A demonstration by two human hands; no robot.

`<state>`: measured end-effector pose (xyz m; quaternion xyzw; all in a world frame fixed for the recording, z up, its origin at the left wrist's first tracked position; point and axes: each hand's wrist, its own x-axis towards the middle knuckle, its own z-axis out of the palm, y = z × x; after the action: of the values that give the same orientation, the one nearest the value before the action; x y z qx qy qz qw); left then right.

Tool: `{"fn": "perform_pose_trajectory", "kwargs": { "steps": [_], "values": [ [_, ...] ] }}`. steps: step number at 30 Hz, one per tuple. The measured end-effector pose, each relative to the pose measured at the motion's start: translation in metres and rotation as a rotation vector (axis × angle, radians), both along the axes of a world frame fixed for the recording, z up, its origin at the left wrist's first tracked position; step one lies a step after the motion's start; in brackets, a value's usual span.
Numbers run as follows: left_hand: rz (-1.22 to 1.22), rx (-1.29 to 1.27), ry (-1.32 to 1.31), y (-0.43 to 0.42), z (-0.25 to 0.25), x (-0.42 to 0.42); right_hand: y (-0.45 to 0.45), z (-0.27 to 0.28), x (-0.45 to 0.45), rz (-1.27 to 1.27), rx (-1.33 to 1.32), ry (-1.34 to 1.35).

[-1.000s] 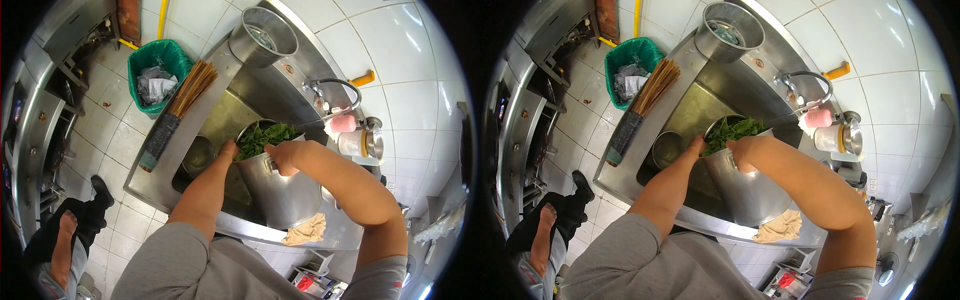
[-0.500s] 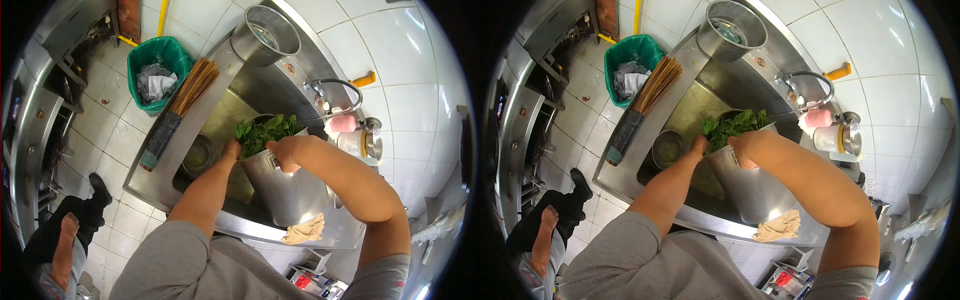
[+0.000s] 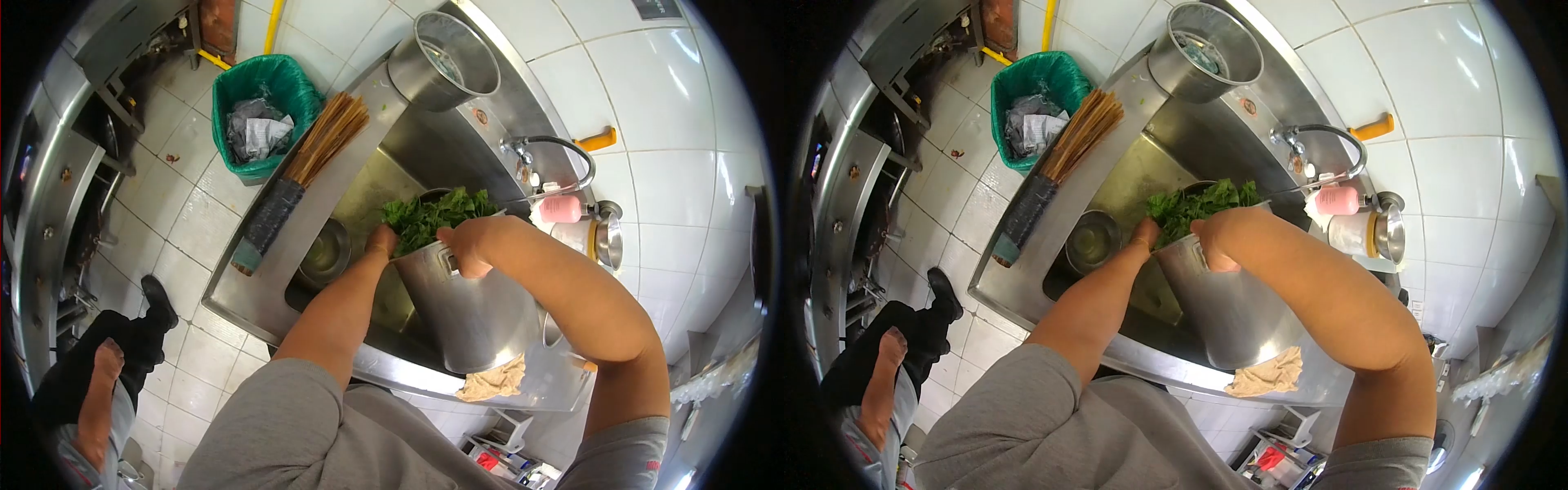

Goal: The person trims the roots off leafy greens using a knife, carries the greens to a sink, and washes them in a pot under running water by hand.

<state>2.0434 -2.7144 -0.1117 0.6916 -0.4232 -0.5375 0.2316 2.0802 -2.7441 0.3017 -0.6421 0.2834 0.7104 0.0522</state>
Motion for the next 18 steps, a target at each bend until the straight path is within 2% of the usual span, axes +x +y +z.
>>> {"fn": "perform_pose_trajectory", "kwargs": {
  "steps": [3,6,7,9,10,12,15,16,18],
  "values": [
    [0.114,0.076,0.132,0.004,0.021,0.008,0.001,0.003,0.002,-0.012,-0.005,0.010],
    [0.122,0.187,0.179,0.005,0.042,0.016,-0.001,-0.003,0.001,-0.042,-0.002,0.019],
    [0.122,0.186,0.177,0.004,0.021,0.007,-0.002,-0.005,0.000,-0.074,0.000,0.029],
    [-0.112,-0.083,-0.169,-0.001,-0.050,-0.025,-0.002,-0.006,0.001,-0.067,-0.008,0.035],
    [-0.119,-0.083,-0.170,-0.005,-0.060,-0.030,-0.002,-0.006,0.000,-0.058,-0.014,0.044],
    [0.022,0.005,0.054,-0.015,-0.074,-0.040,-0.004,-0.009,-0.002,-0.053,-0.012,0.030],
    [0.061,0.073,0.084,-0.019,-0.095,-0.056,-0.006,-0.009,-0.002,-0.041,-0.005,0.015],
    [0.081,0.052,0.076,-0.014,-0.080,-0.049,-0.007,-0.008,-0.001,-0.023,-0.012,0.011],
    [0.153,0.022,0.105,0.001,-0.019,-0.019,-0.009,-0.009,0.002,0.023,0.014,0.034]
  ]
}}
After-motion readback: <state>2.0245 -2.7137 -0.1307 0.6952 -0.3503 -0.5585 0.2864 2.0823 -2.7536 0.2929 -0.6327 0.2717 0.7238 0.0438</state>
